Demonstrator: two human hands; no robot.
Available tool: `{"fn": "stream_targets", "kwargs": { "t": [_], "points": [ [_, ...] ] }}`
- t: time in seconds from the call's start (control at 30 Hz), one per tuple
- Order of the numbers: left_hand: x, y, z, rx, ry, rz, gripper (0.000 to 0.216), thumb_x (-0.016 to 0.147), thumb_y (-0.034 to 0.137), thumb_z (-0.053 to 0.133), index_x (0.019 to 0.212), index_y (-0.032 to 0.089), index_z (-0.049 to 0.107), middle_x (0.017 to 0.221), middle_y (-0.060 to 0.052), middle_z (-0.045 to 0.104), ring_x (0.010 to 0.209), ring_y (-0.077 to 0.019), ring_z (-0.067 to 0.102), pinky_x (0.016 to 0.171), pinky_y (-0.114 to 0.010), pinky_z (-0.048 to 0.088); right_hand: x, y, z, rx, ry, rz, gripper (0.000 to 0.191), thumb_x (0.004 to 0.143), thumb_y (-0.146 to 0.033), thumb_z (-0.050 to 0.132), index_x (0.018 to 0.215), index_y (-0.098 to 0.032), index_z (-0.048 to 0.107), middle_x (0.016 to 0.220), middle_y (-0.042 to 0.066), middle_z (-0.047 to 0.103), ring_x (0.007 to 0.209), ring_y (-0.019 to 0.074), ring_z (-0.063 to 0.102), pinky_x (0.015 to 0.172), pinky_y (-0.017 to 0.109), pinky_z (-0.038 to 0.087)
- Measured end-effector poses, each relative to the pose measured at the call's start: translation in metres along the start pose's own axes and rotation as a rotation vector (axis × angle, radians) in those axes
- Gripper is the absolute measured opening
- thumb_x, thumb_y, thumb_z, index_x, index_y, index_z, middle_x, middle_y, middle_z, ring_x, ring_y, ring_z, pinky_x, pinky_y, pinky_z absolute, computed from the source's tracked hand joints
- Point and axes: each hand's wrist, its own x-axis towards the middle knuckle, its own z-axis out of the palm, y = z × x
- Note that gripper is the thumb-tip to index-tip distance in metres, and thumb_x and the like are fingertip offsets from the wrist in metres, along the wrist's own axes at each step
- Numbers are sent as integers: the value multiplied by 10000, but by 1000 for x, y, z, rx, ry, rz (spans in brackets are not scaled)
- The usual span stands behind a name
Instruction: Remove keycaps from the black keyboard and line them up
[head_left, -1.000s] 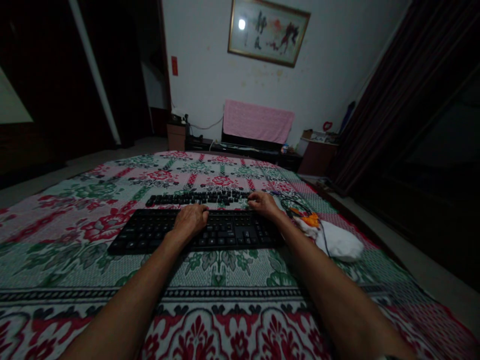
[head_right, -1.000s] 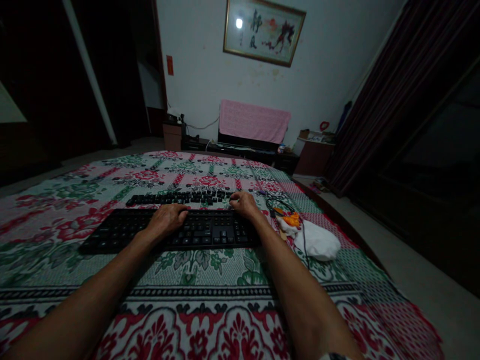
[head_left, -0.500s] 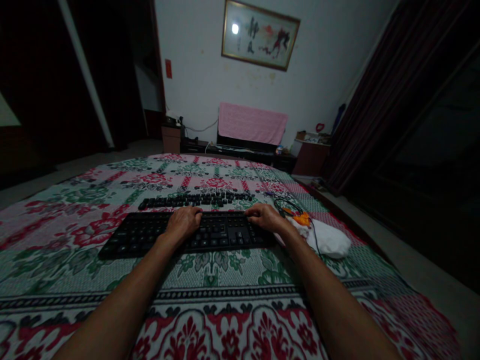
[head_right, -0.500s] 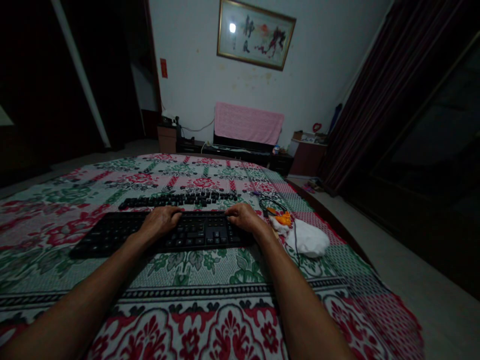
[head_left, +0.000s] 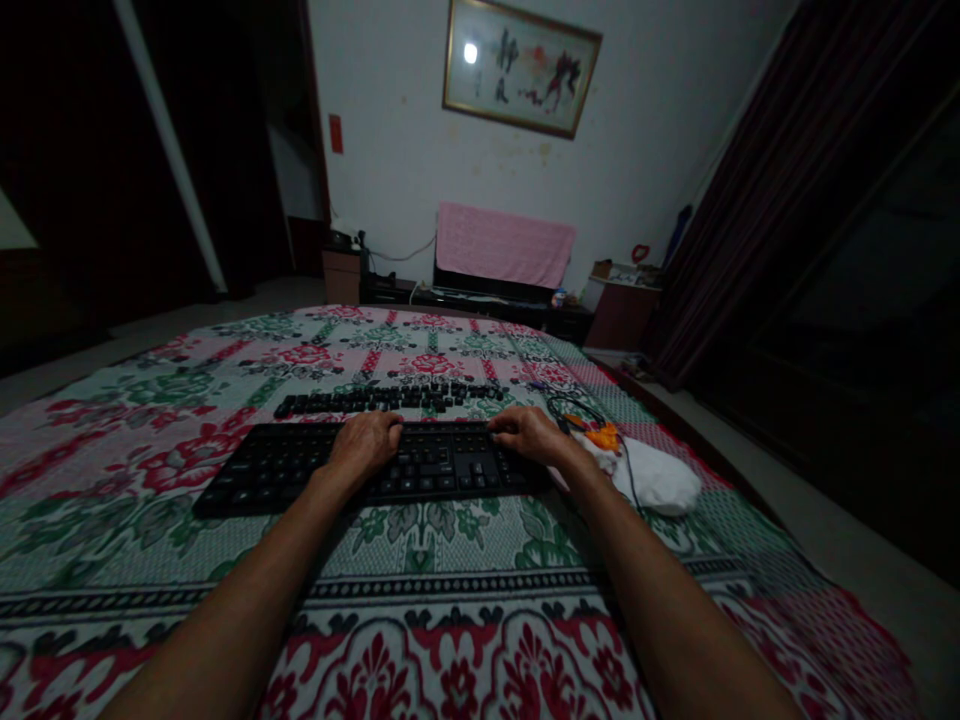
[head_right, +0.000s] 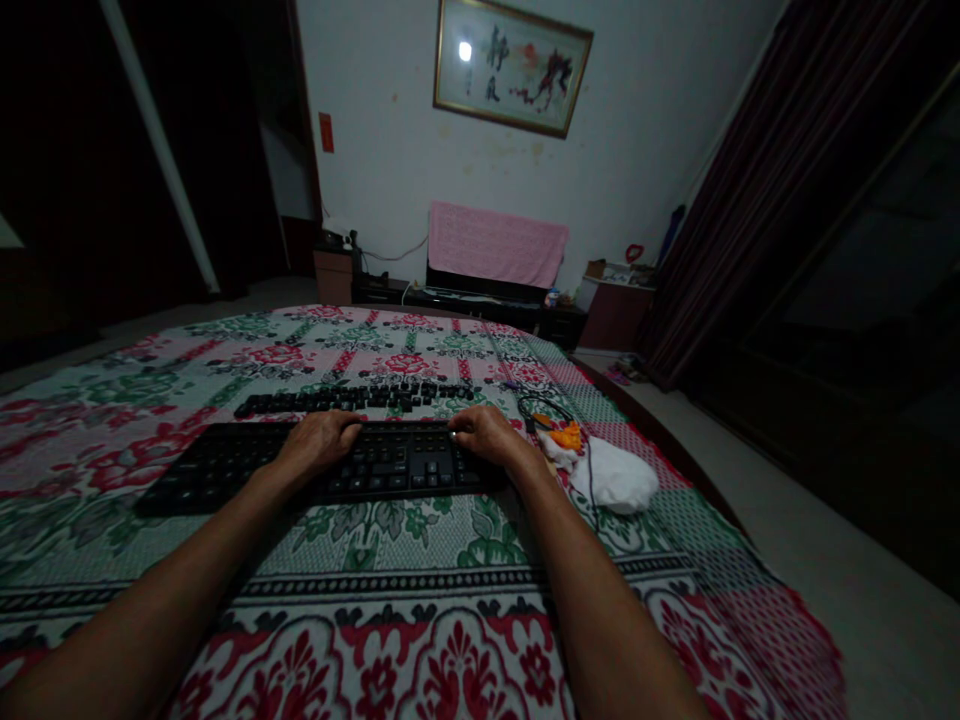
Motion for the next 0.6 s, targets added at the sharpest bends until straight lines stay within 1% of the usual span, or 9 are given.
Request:
{"fn": "stream_targets", "kwargs": {
  "t": [0.2, 0.4, 0.6],
  "points": [
    [1, -3, 5, 13, 34, 40, 402, 793, 336, 295, 1040, 219, 590, 1002, -64, 632, 938, -213, 565, 809, -299, 412, -1, -2, -1, -34, -2, -18, 211, 689, -190, 554, 879, -170, 644, 844, 36, 644, 763, 134, 581, 673, 218, 426],
    [0, -2, 4, 23, 40, 32, 394, 794, 334, 298, 1038, 227, 589, 997, -56, 635, 930, -200, 569, 809, -285, 410, -1, -9, -2, -43, 4, -38, 210, 698, -208, 548, 883, -168, 640, 827, 33, 637, 740, 126, 571, 658, 213, 419],
    [0, 0, 1, 24, 15, 11, 385, 790, 338, 311, 1032, 233, 592, 994, -51, 637, 928, -191, 569, 804, -271, 408, -2, -12, -1, -43, -50, -108, 216, 698, -211, 546, 892, -189, 639, 857, 22, 634, 772, 132, 562, 702, 227, 410]
  ]
}}
